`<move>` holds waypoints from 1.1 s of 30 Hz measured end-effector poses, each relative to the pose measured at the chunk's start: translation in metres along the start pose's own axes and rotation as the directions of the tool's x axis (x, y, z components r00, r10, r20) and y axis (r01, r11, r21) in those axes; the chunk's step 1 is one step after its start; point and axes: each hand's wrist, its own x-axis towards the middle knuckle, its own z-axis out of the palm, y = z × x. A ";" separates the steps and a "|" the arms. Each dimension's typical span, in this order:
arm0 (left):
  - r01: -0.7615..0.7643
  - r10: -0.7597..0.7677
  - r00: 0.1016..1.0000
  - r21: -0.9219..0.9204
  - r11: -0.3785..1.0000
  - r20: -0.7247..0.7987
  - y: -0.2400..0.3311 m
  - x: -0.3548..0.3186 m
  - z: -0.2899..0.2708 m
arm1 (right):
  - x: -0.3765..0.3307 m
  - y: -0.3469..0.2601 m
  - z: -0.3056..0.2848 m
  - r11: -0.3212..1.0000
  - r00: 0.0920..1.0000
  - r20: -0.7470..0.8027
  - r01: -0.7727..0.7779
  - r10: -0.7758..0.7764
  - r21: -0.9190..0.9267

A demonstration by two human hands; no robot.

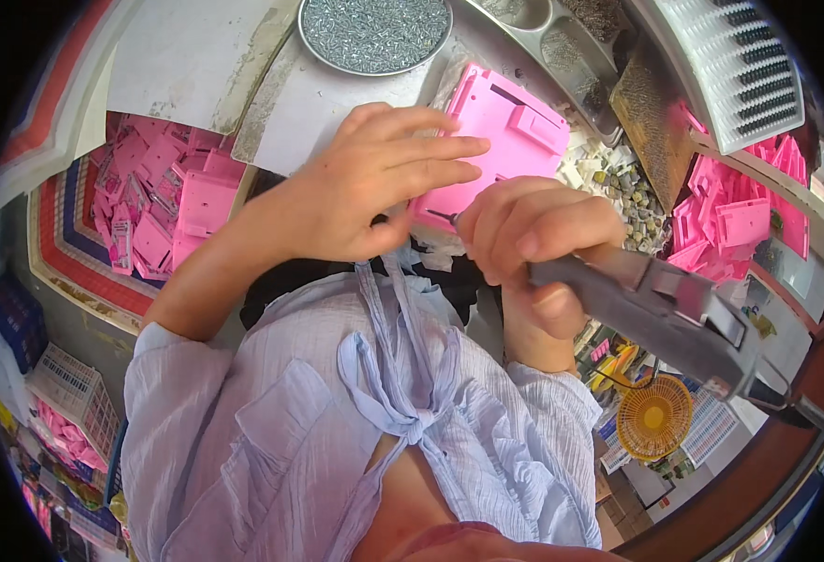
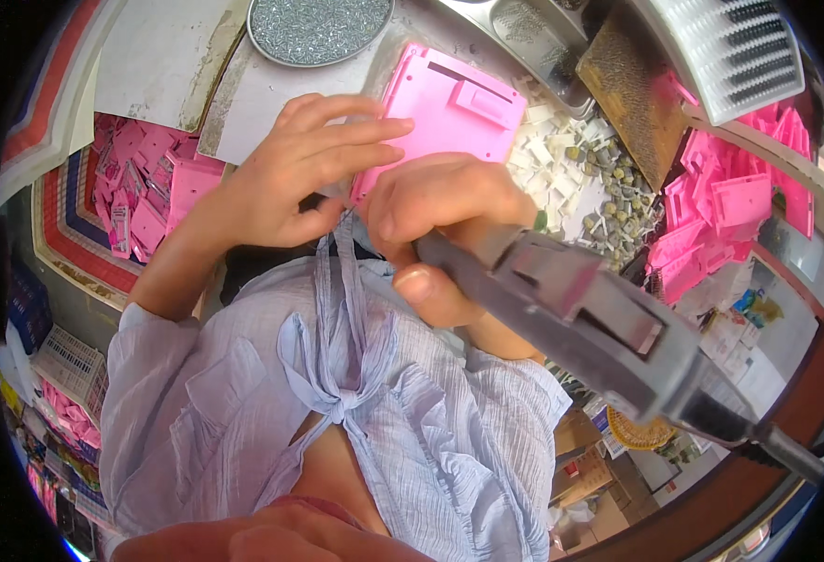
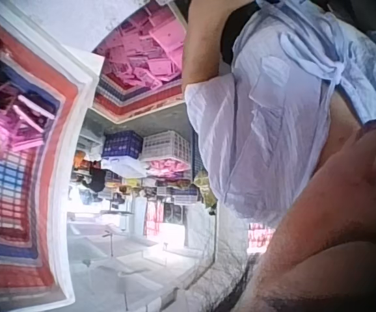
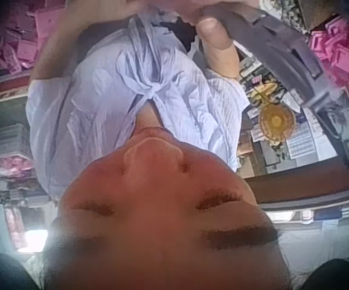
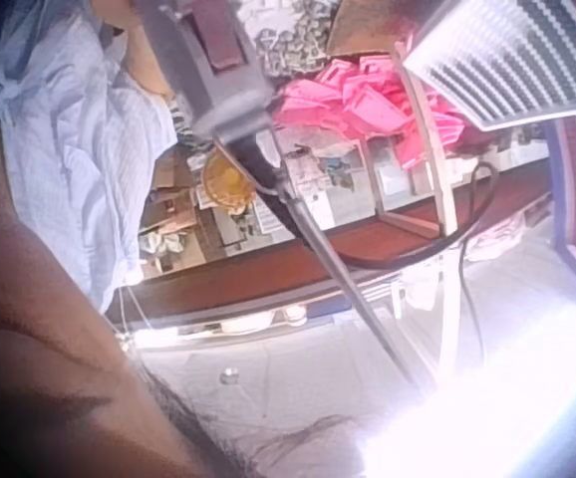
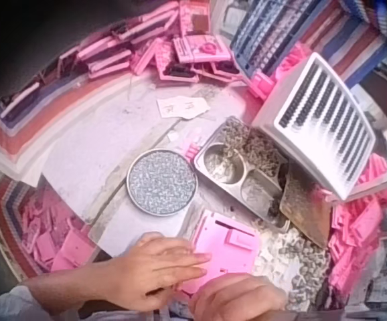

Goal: Assemble internal electronic components into a pink toy shell using a screwdriver and a soldering iron.

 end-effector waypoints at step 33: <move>-0.157 0.116 0.979 0.263 0.952 0.165 0.013 0.059 0.068 | -0.028 -0.020 -0.120 0.955 0.931 -0.260 0.204 -0.257 -0.216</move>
